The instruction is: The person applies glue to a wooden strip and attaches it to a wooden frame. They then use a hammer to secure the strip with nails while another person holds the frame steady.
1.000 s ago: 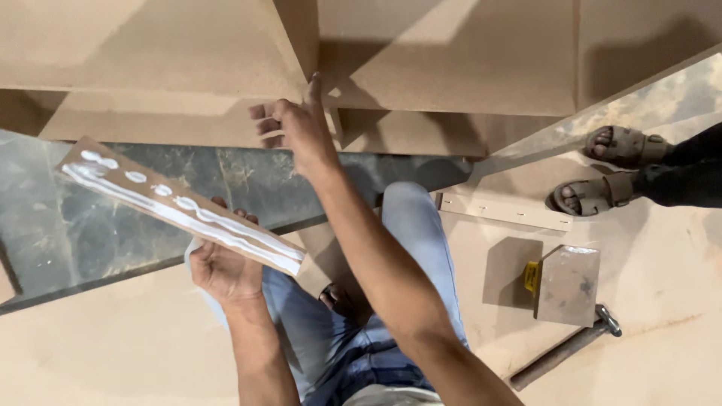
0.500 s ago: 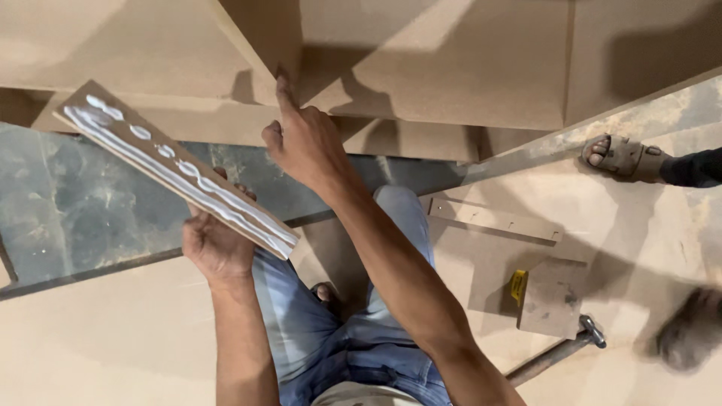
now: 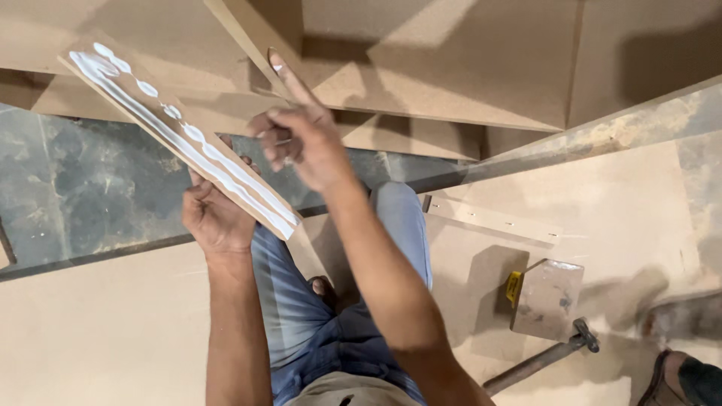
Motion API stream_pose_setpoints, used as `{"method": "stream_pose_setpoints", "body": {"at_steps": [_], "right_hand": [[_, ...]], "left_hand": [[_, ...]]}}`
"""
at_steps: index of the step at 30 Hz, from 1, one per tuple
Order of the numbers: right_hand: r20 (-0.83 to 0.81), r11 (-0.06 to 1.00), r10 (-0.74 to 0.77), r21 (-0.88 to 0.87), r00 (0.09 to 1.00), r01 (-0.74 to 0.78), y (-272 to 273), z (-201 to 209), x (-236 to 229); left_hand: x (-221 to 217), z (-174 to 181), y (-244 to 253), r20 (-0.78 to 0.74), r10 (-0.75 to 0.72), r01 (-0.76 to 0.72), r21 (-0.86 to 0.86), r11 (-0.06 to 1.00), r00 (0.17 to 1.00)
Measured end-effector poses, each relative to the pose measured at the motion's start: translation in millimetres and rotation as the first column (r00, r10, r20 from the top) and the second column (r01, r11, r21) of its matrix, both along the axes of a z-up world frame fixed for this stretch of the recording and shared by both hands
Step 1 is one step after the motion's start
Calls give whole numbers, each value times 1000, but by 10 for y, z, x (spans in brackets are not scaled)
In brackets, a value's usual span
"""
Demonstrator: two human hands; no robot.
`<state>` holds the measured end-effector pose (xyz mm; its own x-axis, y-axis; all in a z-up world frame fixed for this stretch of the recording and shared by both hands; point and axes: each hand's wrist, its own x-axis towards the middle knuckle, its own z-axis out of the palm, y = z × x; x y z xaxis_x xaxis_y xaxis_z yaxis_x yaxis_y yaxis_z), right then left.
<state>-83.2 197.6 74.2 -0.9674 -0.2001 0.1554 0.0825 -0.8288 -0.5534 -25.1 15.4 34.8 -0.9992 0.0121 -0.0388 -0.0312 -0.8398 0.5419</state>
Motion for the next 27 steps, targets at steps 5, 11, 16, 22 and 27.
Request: {"method": "stream_pose_setpoints", "body": {"at_steps": [5, 11, 16, 22, 27], "right_hand": [[-141, 965, 140, -203, 980, -167, 250, 194, -33], [-183, 995, 85, -34, 979, -93, -48, 407, -179], [-115, 809, -167, 552, 979, 203, -154, 197, -279], [-574, -47, -137, 818, 807, 574, -53, -59, -355], [-608, -597, 158, 569, 778, 565, 31, 25, -405]], "left_hand": [[38, 42, 49, -27, 12, -11, 39, 999, 1000], [24, 51, 9, -21, 40, -39, 65, 997, 999], [103, -19, -50, 7, 54, -54, 98, 994, 999], [138, -29, 7, 20, 37, -40, 139, 990, 999], [127, 36, 121, -6, 41, -40, 108, 993, 999]]}}
